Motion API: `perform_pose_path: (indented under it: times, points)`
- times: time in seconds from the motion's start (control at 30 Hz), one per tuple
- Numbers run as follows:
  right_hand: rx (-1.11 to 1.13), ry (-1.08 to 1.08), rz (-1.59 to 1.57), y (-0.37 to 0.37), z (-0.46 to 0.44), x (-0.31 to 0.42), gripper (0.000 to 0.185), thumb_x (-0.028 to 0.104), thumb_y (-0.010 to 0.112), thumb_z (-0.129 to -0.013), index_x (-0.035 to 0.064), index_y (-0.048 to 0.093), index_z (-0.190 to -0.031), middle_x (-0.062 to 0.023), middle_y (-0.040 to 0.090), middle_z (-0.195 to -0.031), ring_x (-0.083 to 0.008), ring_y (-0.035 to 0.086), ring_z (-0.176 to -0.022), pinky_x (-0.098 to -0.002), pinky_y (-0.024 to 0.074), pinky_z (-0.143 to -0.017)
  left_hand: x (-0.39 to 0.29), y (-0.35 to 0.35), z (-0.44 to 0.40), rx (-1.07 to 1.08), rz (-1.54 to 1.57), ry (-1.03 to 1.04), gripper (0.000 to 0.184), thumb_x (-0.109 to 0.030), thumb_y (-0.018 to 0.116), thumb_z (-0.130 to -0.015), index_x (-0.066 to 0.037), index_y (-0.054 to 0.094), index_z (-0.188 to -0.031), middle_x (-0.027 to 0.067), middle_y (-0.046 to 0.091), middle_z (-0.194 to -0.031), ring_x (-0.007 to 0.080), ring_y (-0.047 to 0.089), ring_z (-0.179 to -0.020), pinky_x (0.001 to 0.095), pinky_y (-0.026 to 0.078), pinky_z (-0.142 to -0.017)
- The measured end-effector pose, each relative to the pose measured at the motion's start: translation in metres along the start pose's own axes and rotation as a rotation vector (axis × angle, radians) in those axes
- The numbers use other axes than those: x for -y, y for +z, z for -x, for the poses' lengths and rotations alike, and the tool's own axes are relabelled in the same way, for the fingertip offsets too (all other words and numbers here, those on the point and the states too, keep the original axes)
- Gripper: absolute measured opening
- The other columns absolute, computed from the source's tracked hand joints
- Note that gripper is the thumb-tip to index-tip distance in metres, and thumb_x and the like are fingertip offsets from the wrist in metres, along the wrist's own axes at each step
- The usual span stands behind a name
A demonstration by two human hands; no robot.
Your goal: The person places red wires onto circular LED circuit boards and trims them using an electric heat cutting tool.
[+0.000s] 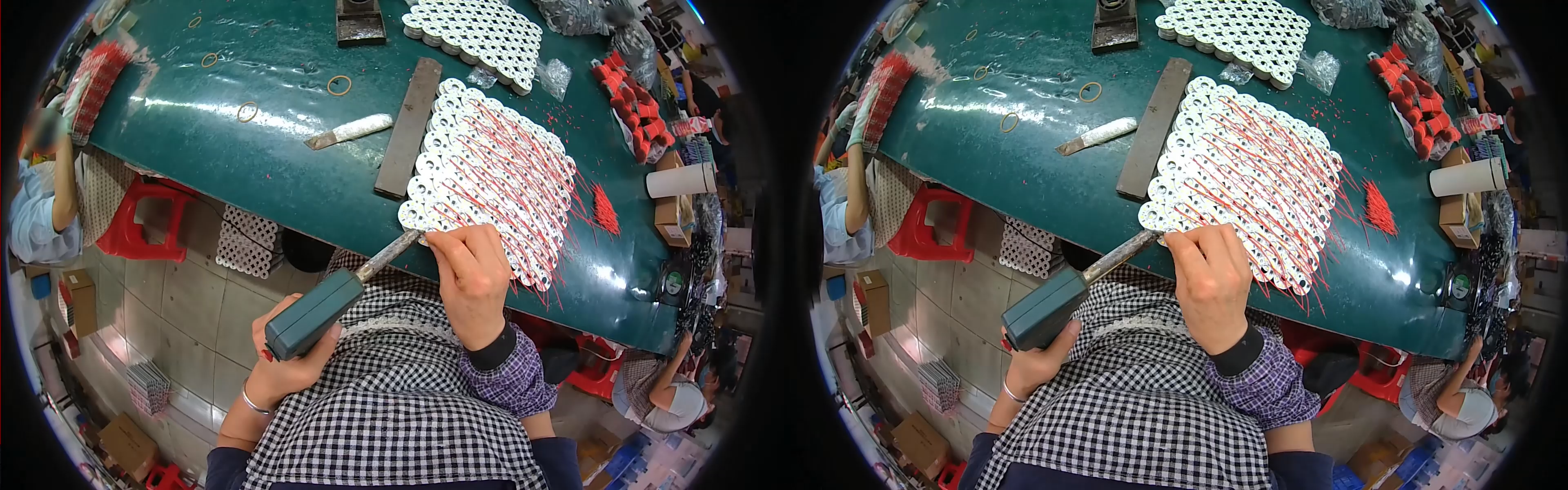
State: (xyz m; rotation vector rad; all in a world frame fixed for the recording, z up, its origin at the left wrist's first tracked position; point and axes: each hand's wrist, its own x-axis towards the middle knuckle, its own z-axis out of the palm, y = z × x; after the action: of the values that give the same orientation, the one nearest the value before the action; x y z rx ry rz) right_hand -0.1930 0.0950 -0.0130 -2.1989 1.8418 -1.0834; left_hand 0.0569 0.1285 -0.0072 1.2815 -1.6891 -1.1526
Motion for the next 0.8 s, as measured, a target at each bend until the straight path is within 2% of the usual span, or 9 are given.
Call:
perform_pose_path:
  times: [0.2, 0.37, 0.7, 0.8]
  points:
    - [-0.001, 0.005, 0.008, 0.000, -0.001, 0.001, 0.019, -0.005, 0.074, -0.076, 0.0012, 0.071, -0.093, -0.0078, 0.058, -0.081, -0.0247, 0.057, -0.077, -0.0372, 0.0480, -0.066, 0.007, -0.003, 0.011, 0.027, -0.018, -0.061, 0.019, 0.001, 0.076, -0.075, 0.003, 0.070, -0.094, 0.0104, 0.067, -0.083, 0.0185, 0.064, -0.066, 0.0282, 0.051, -0.058]
    - [-0.006, 0.004, 0.009, 0.000, 0.000, 0.001, 0.018, -0.005, 0.074, -0.076, 0.0014, 0.071, -0.092, -0.0077, 0.058, -0.080, -0.0247, 0.057, -0.077, -0.0371, 0.0482, -0.066, 0.016, -0.006, 0.025, -0.070, 0.083, -0.095, 0.030, -0.001, 0.078, -0.075, 0.003, 0.072, -0.104, 0.0143, 0.071, -0.093, 0.0226, 0.070, -0.077, 0.0290, 0.056, -0.069]
    - [-0.018, 0.012, 0.009, 0.002, 0.001, 0.001, 0.015, -0.004, 0.073, -0.079, 0.0022, 0.068, -0.092, -0.0092, 0.059, -0.085, -0.0271, 0.057, -0.080, -0.0384, 0.0484, -0.069, 0.009, -0.002, 0.019, -0.078, -0.022, -0.007, 0.028, -0.002, 0.078, -0.076, 0.003, 0.072, -0.103, 0.0131, 0.072, -0.093, 0.0201, 0.070, -0.075, 0.0282, 0.055, -0.067]
    - [-0.017, 0.018, 0.010, 0.004, 0.000, 0.001, 0.015, -0.004, 0.072, -0.080, 0.0022, 0.066, -0.092, -0.0103, 0.059, -0.087, -0.0286, 0.057, -0.081, -0.0396, 0.0481, -0.070, 0.004, 0.001, 0.015, -0.053, 0.023, -0.080, 0.024, -0.001, 0.077, -0.076, 0.003, 0.072, -0.099, 0.0124, 0.071, -0.090, 0.0198, 0.068, -0.071, 0.0283, 0.055, -0.065]
